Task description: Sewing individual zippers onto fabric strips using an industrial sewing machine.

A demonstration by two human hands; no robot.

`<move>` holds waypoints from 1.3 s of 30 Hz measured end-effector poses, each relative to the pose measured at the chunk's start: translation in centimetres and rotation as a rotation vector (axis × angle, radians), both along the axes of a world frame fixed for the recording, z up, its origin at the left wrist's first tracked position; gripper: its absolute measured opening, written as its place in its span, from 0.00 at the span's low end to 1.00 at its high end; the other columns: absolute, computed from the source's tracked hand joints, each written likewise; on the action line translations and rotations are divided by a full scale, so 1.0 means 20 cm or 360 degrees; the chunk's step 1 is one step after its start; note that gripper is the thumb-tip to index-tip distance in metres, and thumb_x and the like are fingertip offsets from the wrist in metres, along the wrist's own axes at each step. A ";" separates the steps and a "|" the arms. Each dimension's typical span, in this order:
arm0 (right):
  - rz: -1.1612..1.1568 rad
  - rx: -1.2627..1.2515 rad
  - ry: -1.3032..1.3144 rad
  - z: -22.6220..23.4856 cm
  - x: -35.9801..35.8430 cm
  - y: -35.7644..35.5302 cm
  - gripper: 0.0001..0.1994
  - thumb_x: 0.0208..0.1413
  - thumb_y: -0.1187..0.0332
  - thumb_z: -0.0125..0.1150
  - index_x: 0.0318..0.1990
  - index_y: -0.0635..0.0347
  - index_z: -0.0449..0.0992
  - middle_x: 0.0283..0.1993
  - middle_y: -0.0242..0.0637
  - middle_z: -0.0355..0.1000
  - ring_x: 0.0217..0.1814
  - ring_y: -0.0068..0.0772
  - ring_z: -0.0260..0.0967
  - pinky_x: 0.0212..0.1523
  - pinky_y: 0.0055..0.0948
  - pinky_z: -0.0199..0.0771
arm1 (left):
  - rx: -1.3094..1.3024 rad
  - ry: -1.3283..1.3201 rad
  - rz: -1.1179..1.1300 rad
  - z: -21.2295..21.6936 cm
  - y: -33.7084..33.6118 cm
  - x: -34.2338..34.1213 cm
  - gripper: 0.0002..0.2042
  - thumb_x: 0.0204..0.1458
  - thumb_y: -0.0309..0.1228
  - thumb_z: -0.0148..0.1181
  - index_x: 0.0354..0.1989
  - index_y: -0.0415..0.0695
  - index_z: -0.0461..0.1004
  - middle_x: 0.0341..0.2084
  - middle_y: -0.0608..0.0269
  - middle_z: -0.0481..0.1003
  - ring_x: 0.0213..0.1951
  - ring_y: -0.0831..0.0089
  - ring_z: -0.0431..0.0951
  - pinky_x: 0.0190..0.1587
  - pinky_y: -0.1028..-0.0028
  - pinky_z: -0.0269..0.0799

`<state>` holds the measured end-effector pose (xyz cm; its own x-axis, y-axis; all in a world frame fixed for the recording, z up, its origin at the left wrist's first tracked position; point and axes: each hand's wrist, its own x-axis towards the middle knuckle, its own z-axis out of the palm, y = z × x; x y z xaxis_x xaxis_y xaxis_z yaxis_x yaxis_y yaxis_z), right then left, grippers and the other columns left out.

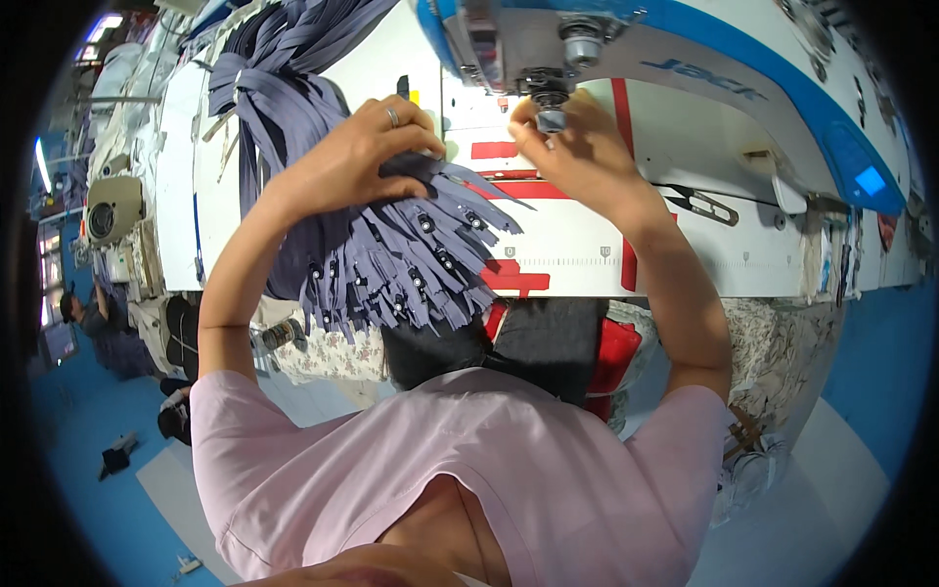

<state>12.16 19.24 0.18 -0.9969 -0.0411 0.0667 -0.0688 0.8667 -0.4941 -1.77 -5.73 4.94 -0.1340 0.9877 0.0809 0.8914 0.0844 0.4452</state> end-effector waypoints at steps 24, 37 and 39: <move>-0.0152 -0.0290 0.0381 -0.01 0.05 -0.04 0.15 0.57 0.59 0.67 0.45 0.59 0.75 0.37 0.40 0.75 0.37 0.41 0.75 0.40 0.36 0.75 | -0.0075 -0.0315 0.0608 -0.08 0.20 -0.03 0.09 0.57 0.31 0.60 0.37 0.37 0.73 0.24 0.47 0.77 0.29 0.50 0.78 0.34 0.60 0.71; -0.0066 0.0065 0.0535 -0.02 0.06 -0.07 0.09 0.52 0.68 0.70 0.41 0.49 0.83 0.37 0.33 0.76 0.40 0.37 0.73 0.41 0.34 0.76 | -0.0046 0.0250 0.0522 -0.07 0.18 -0.06 0.09 0.53 0.32 0.62 0.37 0.40 0.74 0.29 0.55 0.76 0.31 0.62 0.78 0.34 0.64 0.72; -0.0293 -0.0361 0.0249 -0.01 0.06 -0.08 0.10 0.51 0.71 0.70 0.42 0.51 0.82 0.38 0.31 0.76 0.41 0.36 0.73 0.42 0.31 0.75 | 0.0273 0.1072 0.0200 -0.04 0.19 -0.01 0.10 0.48 0.29 0.62 0.39 0.41 0.75 0.36 0.58 0.74 0.38 0.66 0.77 0.35 0.65 0.72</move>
